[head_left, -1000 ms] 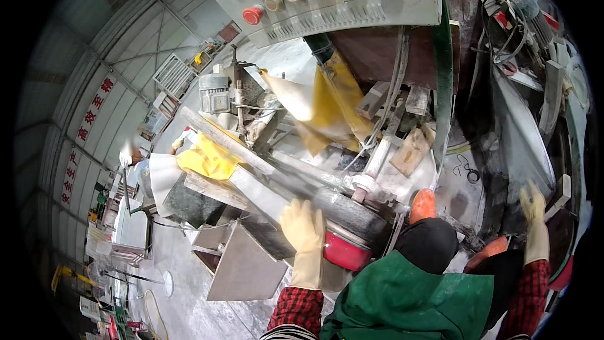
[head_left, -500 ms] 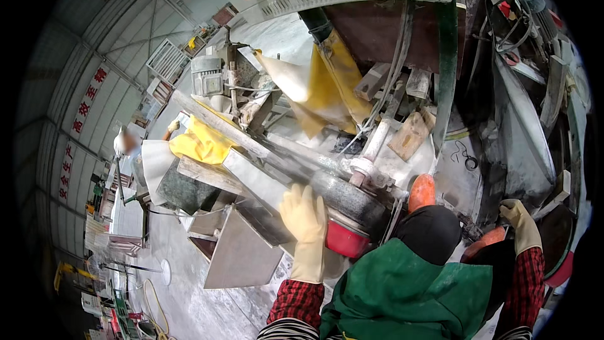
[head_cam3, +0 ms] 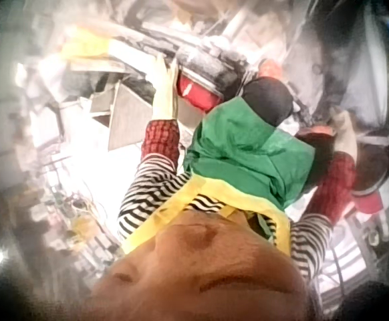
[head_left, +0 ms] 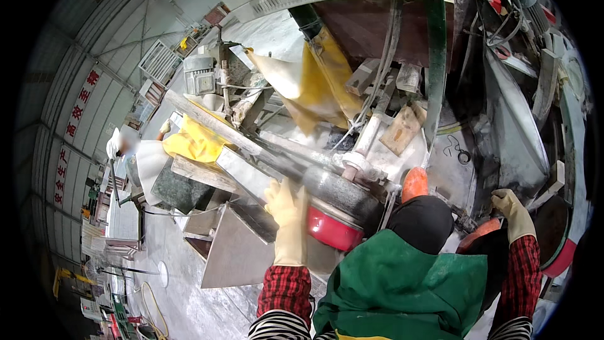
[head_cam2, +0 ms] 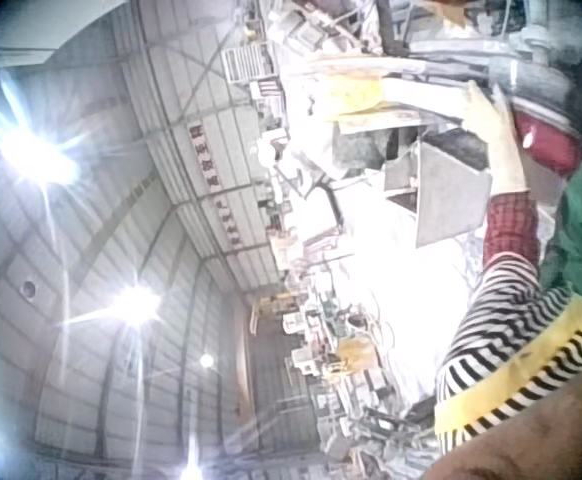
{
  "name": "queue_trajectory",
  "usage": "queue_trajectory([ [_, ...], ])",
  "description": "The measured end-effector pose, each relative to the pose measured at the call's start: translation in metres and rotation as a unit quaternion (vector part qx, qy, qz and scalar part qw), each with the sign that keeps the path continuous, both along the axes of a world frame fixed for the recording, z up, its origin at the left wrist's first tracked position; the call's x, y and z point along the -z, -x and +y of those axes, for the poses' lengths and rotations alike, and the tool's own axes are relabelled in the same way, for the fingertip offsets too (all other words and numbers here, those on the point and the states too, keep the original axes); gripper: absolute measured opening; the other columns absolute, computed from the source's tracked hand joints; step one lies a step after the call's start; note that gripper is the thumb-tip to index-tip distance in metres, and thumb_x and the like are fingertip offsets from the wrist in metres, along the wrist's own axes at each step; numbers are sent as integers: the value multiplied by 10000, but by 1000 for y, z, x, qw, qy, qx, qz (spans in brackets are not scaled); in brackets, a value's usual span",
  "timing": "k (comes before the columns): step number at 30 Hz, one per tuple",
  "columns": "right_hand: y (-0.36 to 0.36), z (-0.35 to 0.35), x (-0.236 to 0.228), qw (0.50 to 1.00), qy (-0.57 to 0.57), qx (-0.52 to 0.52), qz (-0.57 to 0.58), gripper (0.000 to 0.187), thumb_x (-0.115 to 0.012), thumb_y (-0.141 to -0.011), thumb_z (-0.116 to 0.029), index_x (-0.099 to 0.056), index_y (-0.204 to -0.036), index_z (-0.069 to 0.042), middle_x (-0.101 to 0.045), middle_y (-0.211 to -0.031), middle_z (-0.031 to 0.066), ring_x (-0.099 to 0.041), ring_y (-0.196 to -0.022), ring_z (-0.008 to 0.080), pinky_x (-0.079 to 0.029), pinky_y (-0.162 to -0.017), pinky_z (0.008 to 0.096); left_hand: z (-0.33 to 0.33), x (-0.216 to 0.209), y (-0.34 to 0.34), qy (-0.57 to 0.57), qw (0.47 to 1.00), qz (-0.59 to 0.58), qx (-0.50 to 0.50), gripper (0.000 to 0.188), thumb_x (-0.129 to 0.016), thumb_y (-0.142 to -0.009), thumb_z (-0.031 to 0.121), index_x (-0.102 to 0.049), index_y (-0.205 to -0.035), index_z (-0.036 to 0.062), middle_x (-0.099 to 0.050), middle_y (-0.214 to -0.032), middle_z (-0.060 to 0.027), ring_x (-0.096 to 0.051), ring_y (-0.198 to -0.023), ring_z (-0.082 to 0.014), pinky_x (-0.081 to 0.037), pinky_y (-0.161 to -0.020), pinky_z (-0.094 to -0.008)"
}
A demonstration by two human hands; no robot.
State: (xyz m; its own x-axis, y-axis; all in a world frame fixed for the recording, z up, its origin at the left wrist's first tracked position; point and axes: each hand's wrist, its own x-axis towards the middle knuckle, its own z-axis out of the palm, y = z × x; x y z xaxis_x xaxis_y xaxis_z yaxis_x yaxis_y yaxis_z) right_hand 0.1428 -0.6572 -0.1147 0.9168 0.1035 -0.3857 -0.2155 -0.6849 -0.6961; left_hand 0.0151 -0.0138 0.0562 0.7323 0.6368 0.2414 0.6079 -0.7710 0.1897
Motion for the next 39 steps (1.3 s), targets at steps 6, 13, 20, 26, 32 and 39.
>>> queue_trajectory([
  [6, 11, 23, -38, 999, -29, 24, 36, 468, -631, -896, -251, -655, -1247, 59, -736, -1047, 175, -696, -961, 276, -525, -866, 376, 1, -4, 4, 111, 993, 20, 45, 499, -730, -837, 205, -611, -1311, 103, -441, -1490, -168, -385, -1342, -393, -377, -1124, -436],
  [13, 11, 26, -50, 993, -65, -20, -93, 441, -640, -919, -285, -676, -1206, 49, -724, -1121, 188, -678, -1017, 223, -527, -885, 363, 6, -7, 16, 238, 951, -112, 161, 697, -748, -740, -41, -550, -1401, 61, -447, -1524, -192, -478, -1353, -336, -400, -1130, -396],
  [20, -16, 193, -115, 868, -497, -5, -2, 438, -611, -1013, -413, -669, -1287, -76, -752, -1040, 109, -718, -932, 238, -579, -837, 380, -110, -59, -86, 483, 768, -81, 413, 904, -690, -722, -121, -380, -1546, 86, -297, -1640, -141, -305, -1506, -288, -271, -1225, -390],
  [26, -18, 286, -192, 848, -505, 130, -89, 613, -652, -940, -356, -488, -1437, -35, -605, -1337, 180, -553, -1257, 288, -456, -1032, 390, -239, -87, -157, 170, 703, -27, 690, 820, -784, -811, 230, -415, -1526, 71, -281, -1633, -216, -294, -1501, -381, -271, -1217, -447],
  [32, -70, 163, -110, 782, -342, 449, -264, 833, -675, -916, -184, -220, -1593, -14, -498, -1466, 241, -508, -1332, 333, -428, -1095, 428, -221, -96, -133, 129, 709, -16, 693, 814, -782, -763, -32, -448, -1500, 60, -278, -1630, -220, -308, -1497, -364, -277, -1214, -438],
  [39, 130, -95, -132, 688, -245, 590, -343, 837, -628, -848, -170, -236, -1586, -135, -592, -1356, 238, -611, -1203, 369, -498, -998, 428, 44, 7, -90, -136, 904, -73, 399, 634, -542, -965, 565, -636, -1334, 59, -609, -1333, -257, -557, -1245, -443, -460, -1042, -521],
])
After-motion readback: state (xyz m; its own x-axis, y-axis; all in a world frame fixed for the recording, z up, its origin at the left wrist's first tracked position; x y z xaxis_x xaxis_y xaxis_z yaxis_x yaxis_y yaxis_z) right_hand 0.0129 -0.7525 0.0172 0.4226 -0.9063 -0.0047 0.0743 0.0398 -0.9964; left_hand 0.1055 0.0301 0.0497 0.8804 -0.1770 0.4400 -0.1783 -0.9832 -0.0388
